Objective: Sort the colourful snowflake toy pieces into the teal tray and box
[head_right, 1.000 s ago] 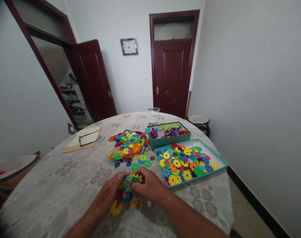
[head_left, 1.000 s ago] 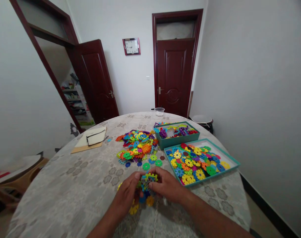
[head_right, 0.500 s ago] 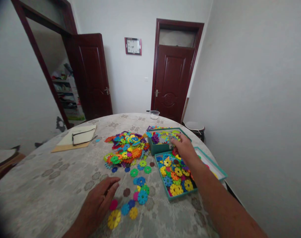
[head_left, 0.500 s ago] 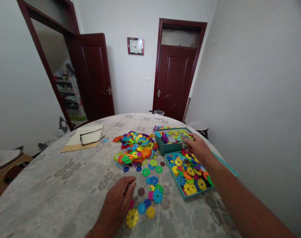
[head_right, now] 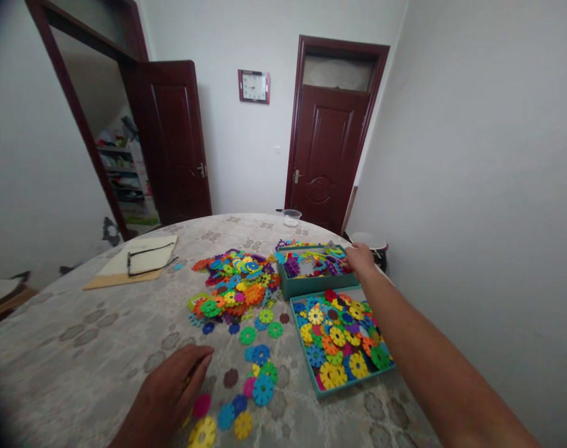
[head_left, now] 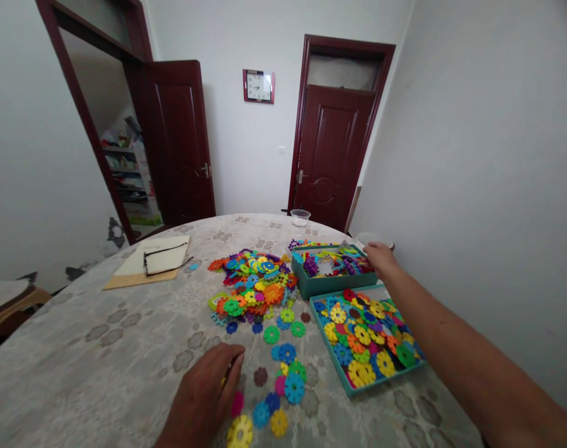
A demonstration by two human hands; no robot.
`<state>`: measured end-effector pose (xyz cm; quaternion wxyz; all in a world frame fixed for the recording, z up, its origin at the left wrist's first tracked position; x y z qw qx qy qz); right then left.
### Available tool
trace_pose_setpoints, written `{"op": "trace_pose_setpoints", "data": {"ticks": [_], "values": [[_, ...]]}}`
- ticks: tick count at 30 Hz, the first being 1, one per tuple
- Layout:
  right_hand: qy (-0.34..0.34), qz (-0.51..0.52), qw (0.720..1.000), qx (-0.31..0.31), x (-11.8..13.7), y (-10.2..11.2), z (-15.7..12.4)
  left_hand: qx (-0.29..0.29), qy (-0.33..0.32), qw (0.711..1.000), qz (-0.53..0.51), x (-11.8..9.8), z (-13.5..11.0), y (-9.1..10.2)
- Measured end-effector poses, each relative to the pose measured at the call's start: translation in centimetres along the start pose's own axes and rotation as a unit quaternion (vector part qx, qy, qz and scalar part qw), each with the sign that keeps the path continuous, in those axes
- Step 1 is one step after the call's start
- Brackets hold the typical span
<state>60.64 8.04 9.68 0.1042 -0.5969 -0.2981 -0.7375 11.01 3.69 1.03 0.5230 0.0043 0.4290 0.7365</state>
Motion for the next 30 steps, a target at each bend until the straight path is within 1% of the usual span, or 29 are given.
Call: {"op": "trace_pose_setpoints", "data": {"ticks": [3,5,6,7,9,10,11,13,15,17,20,21,23,26,29,30], "values": [[0.023,-0.004,1.000,-0.010,-0.9,1.2,-2.4,0.005,0.004,1.000,0.012,0.3,0.0,-0.1],[0.067,-0.010,0.998,0.009,-1.3,1.8,-5.5,0.015,0.007,1.000,0.016,0.3,0.0,-0.3],[0.113,-0.025,0.993,0.032,-1.2,1.9,-7.5,0.020,0.009,1.000,0.016,0.2,-0.1,-0.4],[0.146,-0.043,0.986,0.071,-1.3,1.8,-9.7,0.025,0.010,1.000,0.016,0.2,-0.1,-0.4],[0.170,-0.061,0.973,0.146,-1.8,1.4,-14.2,0.032,0.012,0.999,0.012,0.0,0.0,-0.5],[0.200,-0.070,0.960,0.185,-1.9,1.0,-16.5,0.033,0.012,0.999,0.010,0.0,0.0,-0.5],[0.239,-0.077,0.946,0.206,-2.0,0.6,-18.6,0.032,0.011,0.999,0.009,0.0,0.0,-0.5],[0.330,-0.077,0.909,0.244,-2.2,0.0,-22.4,0.031,0.011,0.999,0.012,0.1,0.1,-0.3],[0.401,-0.064,0.873,0.270,-2.6,-0.3,-25.3,0.029,0.018,0.999,0.024,0.3,0.2,-0.1],[0.457,-0.067,0.827,0.319,-3.2,-0.4,-27.6,0.029,0.025,0.998,0.039,0.5,0.2,0.1],[0.508,-0.111,0.752,0.405,-4.3,-0.1,-30.1,0.045,0.034,0.997,0.056,0.5,0.2,0.1],[0.515,-0.125,0.733,0.427,-4.6,0.0,-30.6,0.050,0.037,0.996,0.059,0.4,0.2,0.0],[0.521,-0.138,0.706,0.459,-5.1,0.1,-31.3,0.054,0.038,0.996,0.062,0.3,0.2,-0.2],[0.520,-0.153,0.687,0.484,-5.8,-0.3,-32.1,0.064,0.044,0.995,0.068,0.2,0.2,-0.6],[0.529,-0.176,0.679,0.478,-6.3,-1.1,-32.6,0.071,0.046,0.994,0.064,0.1,0.3,-0.8],[0.530,-0.183,0.683,0.468,-6.5,-1.4,-32.7,0.068,0.046,0.995,0.063,0.1,0.3,-0.8]]}}
Point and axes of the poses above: each hand's wrist, its own z-axis towards the middle knuckle, its own y-axis out of the back of the hand, x = y × z, the point moved 4 cm from there along z, towards the middle knuckle, and after that the axes turned 6 degrees about -z, right-handed, at the moved point
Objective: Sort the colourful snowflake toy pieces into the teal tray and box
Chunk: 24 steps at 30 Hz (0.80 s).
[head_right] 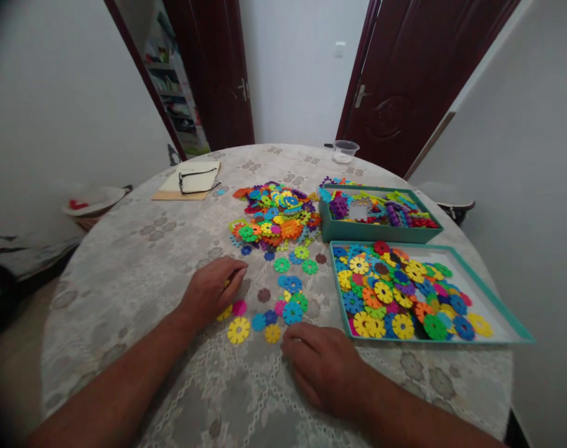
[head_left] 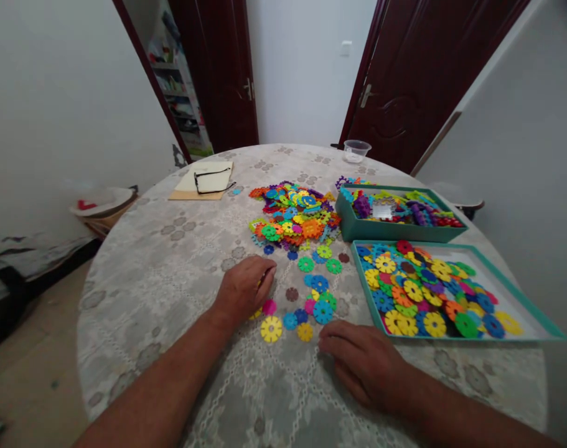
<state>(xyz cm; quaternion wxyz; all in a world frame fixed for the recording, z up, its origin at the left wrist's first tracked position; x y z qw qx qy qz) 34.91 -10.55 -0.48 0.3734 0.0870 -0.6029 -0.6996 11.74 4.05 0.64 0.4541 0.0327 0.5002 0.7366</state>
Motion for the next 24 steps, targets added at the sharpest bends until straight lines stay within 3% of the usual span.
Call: {"op": "trace_pose_setpoints", "data": {"ticks": [5,8,14,18,21,24], "values": [[-0.118,-0.058,0.985,-0.115,-1.0,-0.4,0.7,-0.028,0.003,1.000,-0.007,0.1,0.4,0.6],[-0.173,-0.072,0.971,-0.147,-1.3,-0.4,1.2,0.007,0.042,0.999,-0.011,0.2,0.6,1.7],[-0.273,-0.068,0.959,-0.032,-1.7,-0.5,2.8,0.178,0.082,0.981,-0.011,0.3,-0.9,4.7],[-0.320,-0.060,0.946,-0.001,-2.4,-0.2,3.7,0.257,0.120,0.959,-0.003,0.2,-2.6,5.2],[-0.336,-0.022,0.941,0.017,-2.9,-0.2,4.5,0.282,0.148,0.948,0.008,0.2,-3.4,4.2],[-0.353,0.015,0.935,0.026,-3.1,-0.3,5.1,0.267,0.154,0.951,0.012,0.1,-3.7,3.3]]}}
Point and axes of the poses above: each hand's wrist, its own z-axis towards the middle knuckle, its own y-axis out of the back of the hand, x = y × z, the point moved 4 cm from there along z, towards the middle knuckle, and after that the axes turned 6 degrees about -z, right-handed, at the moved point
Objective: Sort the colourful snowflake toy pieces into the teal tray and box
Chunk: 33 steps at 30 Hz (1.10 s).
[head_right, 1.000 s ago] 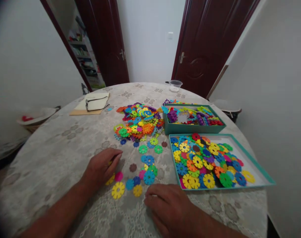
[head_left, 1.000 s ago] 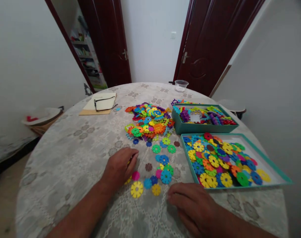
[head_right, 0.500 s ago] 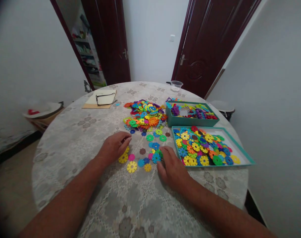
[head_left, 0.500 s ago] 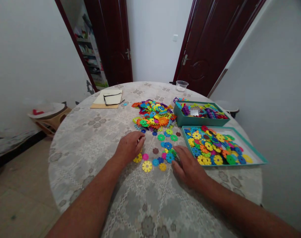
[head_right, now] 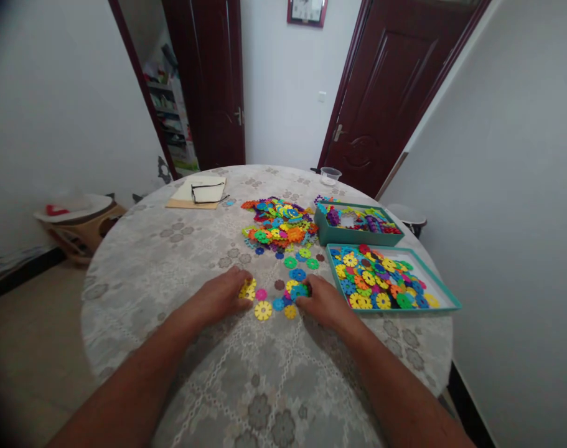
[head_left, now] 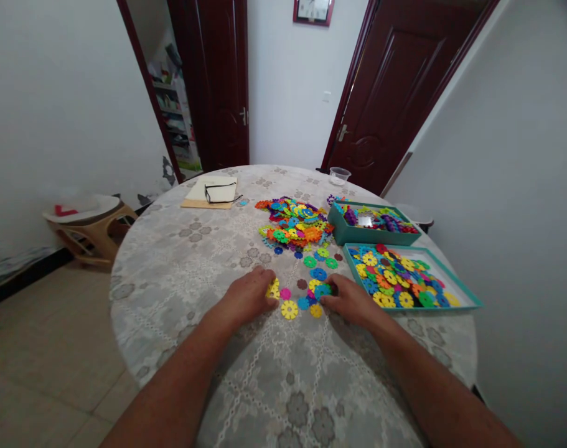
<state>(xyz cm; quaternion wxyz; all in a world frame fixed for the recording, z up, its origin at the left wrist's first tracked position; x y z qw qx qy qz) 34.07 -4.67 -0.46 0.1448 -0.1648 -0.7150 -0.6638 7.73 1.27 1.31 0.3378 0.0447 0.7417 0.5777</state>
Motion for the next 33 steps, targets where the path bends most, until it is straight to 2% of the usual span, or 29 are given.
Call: {"op": "trace_pose_setpoints", "data": {"ticks": [4,9,16,19,26,30,33], "values": [[0.026,0.017,0.999,-0.013,0.3,-0.3,-0.4,-0.032,0.003,0.999,-0.023,0.3,0.2,0.0],[0.034,0.031,0.998,-0.042,0.6,-0.3,-0.7,0.000,-0.009,0.999,-0.038,0.8,0.7,0.3],[0.012,0.020,1.000,-0.001,0.9,-0.1,1.0,0.016,-0.005,0.999,-0.038,0.8,1.4,0.3],[0.024,0.047,0.998,0.022,1.4,-0.1,1.4,0.016,-0.004,0.999,-0.048,0.6,1.5,0.3],[0.060,0.084,0.994,0.021,2.1,0.1,1.1,0.022,-0.024,0.996,-0.087,-1.0,2.7,-0.7],[0.096,0.102,0.990,0.000,2.2,0.0,0.4,0.004,-0.045,0.987,-0.151,-2.4,4.1,-1.6],[0.117,0.098,0.988,-0.017,2.1,-0.3,0.0,0.021,-0.066,0.970,-0.234,-3.8,4.8,-2.5]]}}
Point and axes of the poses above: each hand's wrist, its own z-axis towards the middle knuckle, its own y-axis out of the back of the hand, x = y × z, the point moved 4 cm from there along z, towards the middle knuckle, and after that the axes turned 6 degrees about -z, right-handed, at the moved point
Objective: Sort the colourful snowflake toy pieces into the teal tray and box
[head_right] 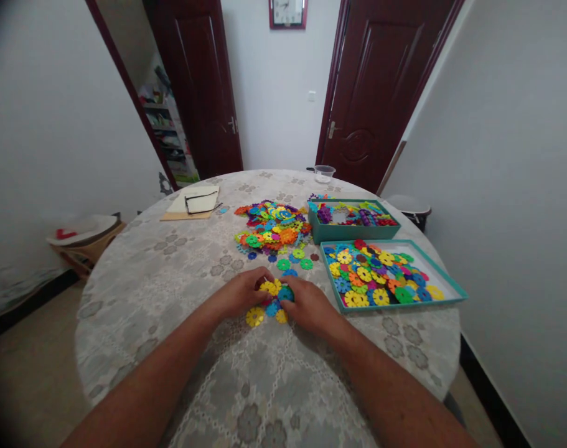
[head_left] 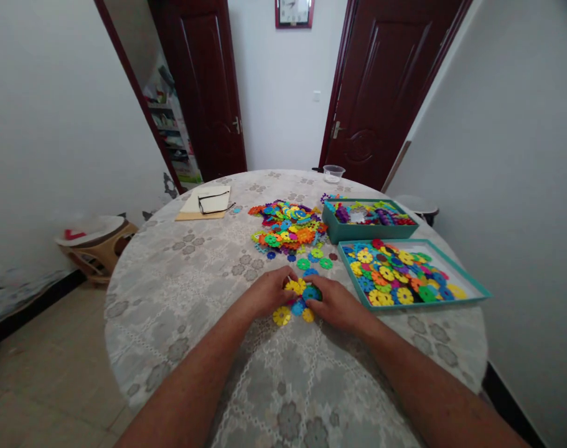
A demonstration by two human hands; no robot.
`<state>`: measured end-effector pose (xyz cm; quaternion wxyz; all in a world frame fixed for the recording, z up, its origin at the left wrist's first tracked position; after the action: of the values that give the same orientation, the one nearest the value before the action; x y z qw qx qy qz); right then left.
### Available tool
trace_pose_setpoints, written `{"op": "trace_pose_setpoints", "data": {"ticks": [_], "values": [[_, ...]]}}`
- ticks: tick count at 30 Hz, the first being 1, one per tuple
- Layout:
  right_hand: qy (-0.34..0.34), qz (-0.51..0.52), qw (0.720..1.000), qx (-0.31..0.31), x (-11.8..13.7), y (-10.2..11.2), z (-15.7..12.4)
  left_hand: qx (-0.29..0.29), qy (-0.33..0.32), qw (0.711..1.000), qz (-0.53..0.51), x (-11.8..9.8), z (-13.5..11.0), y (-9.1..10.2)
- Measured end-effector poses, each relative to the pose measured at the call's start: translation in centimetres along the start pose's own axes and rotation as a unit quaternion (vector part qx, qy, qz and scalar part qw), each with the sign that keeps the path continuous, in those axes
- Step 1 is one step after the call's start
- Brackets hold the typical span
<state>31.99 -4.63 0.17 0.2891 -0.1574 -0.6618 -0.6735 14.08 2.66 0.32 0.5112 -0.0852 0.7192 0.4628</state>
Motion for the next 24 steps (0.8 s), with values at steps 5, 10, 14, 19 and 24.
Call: {"op": "trace_pose_setpoints", "data": {"ticks": [5,10,14,19,24], "values": [[0.033,-0.006,0.999,-0.022,0.2,-0.2,-0.1,-0.024,-0.010,0.999,-0.046,-0.7,0.3,-1.1],[0.052,-0.010,0.998,-0.038,0.6,-0.2,0.4,-0.021,-0.030,0.999,-0.020,0.3,0.7,-1.0],[0.061,-0.004,0.996,-0.058,0.5,-0.3,0.7,-0.035,-0.066,0.996,0.038,0.4,0.7,-0.9],[0.077,0.019,0.994,-0.079,0.4,-0.6,0.9,-0.020,-0.115,0.990,0.075,-0.6,0.4,-1.2],[0.093,0.037,0.991,-0.091,0.9,-0.8,1.0,-0.031,-0.134,0.986,0.089,-0.9,0.2,-1.4]]}}
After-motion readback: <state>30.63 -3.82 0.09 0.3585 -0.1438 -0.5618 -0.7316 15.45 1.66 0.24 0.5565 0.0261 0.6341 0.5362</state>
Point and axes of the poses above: each hand's wrist, its own z-axis towards the middle knuckle, its own y-axis out of the back of the hand, x = y × z, the point moved 4 cm from there along z, towards the middle knuckle, and after that the axes turned 6 degrees about -z, right-handed, at the moved point
